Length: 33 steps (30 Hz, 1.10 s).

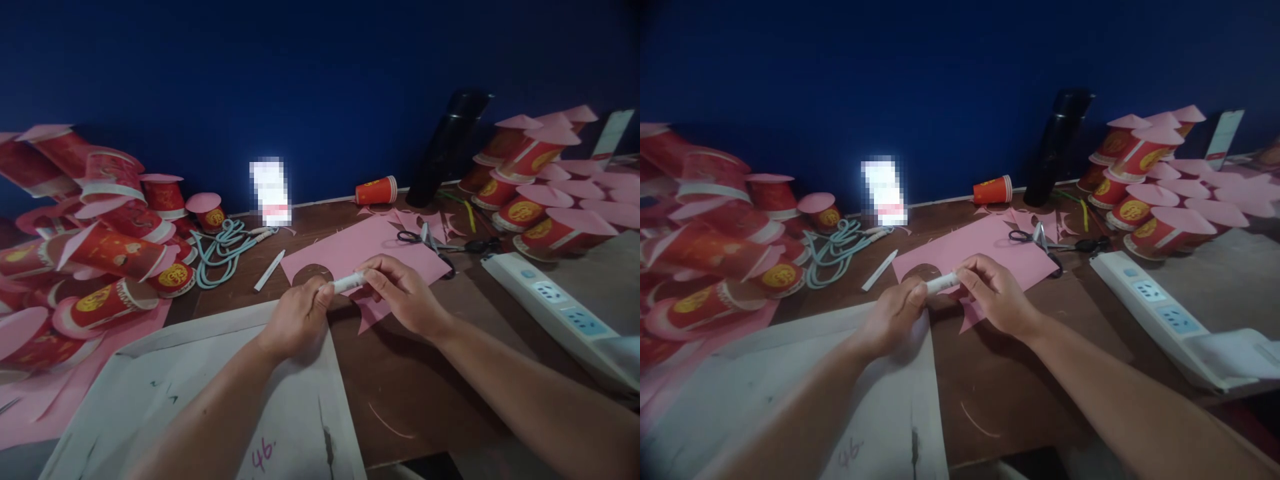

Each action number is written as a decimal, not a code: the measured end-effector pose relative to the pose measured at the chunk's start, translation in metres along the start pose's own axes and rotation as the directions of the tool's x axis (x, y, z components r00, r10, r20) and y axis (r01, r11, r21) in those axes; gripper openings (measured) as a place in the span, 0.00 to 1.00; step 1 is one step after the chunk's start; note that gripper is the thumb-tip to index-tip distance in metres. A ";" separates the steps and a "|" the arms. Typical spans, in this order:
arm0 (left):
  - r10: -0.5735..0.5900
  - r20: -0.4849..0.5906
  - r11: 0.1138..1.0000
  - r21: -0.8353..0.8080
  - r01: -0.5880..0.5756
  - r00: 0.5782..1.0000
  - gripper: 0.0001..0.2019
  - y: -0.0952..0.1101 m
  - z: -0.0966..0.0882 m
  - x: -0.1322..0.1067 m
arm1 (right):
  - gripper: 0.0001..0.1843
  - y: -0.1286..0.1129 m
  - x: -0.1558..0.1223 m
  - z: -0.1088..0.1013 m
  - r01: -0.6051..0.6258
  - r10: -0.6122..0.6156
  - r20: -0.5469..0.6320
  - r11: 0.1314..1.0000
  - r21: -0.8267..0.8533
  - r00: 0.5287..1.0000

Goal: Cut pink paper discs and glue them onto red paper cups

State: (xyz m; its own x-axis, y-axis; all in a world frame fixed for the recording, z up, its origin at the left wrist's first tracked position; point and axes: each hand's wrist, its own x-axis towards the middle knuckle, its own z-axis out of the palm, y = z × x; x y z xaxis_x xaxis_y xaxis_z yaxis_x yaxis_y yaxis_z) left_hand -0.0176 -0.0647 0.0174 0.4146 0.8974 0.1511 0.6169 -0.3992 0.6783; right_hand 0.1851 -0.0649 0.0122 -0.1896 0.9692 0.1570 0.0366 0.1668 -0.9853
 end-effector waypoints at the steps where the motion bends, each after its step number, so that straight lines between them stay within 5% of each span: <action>1: -0.026 0.023 0.997 -0.074 0.028 0.999 0.23 0.002 -0.002 0.000 | 0.13 -0.001 0.000 0.000 0.002 -0.002 0.001 1.000 -0.021 1.000; 6: -0.158 0.196 0.883 -0.410 0.227 0.968 0.25 0.005 -0.008 0.000 | 0.13 -0.004 -0.002 0.001 0.019 -0.018 0.018 0.995 -0.095 1.000; 13: -0.223 0.446 0.539 -0.685 0.491 0.867 0.24 -0.002 0.000 0.001 | 0.10 0.001 -0.005 -0.003 0.176 -0.170 0.046 0.936 -0.304 0.984; 19: -0.165 0.187 0.750 -0.614 0.246 0.968 0.23 -0.006 0.010 0.003 | 0.10 0.008 -0.003 -0.008 0.189 -0.178 0.063 0.930 -0.316 0.982; 23: 0.041 0.001 0.964 -0.262 -0.039 0.999 0.16 -0.006 0.011 0.004 | 0.10 0.008 -0.001 -0.007 0.172 -0.147 0.100 0.933 -0.315 0.984; 26: 0.131 0.041 0.990 -0.061 -0.128 0.991 0.14 -0.003 0.011 0.004 | 0.11 0.007 -0.002 -0.004 0.231 -0.177 0.175 0.902 -0.365 0.969; 29: 0.085 0.111 0.992 0.079 -0.094 0.990 0.15 -0.002 0.013 0.002 | 0.13 0.007 -0.003 -0.002 0.318 -0.238 0.240 0.864 -0.391 0.941; 33: 0.071 0.088 0.975 0.205 -0.088 0.994 0.16 -0.005 0.014 0.001 | 0.17 0.006 -0.004 -0.003 0.270 -0.198 0.217 0.883 -0.384 0.956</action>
State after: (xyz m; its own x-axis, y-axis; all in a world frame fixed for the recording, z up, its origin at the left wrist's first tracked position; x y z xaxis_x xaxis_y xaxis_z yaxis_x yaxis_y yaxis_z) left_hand -0.0106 -0.0647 0.0038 0.5146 0.8467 0.1354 0.7020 -0.5067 0.5006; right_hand 0.1886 -0.0673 0.0059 -0.4015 0.8540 0.3308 0.3582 0.4788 -0.8015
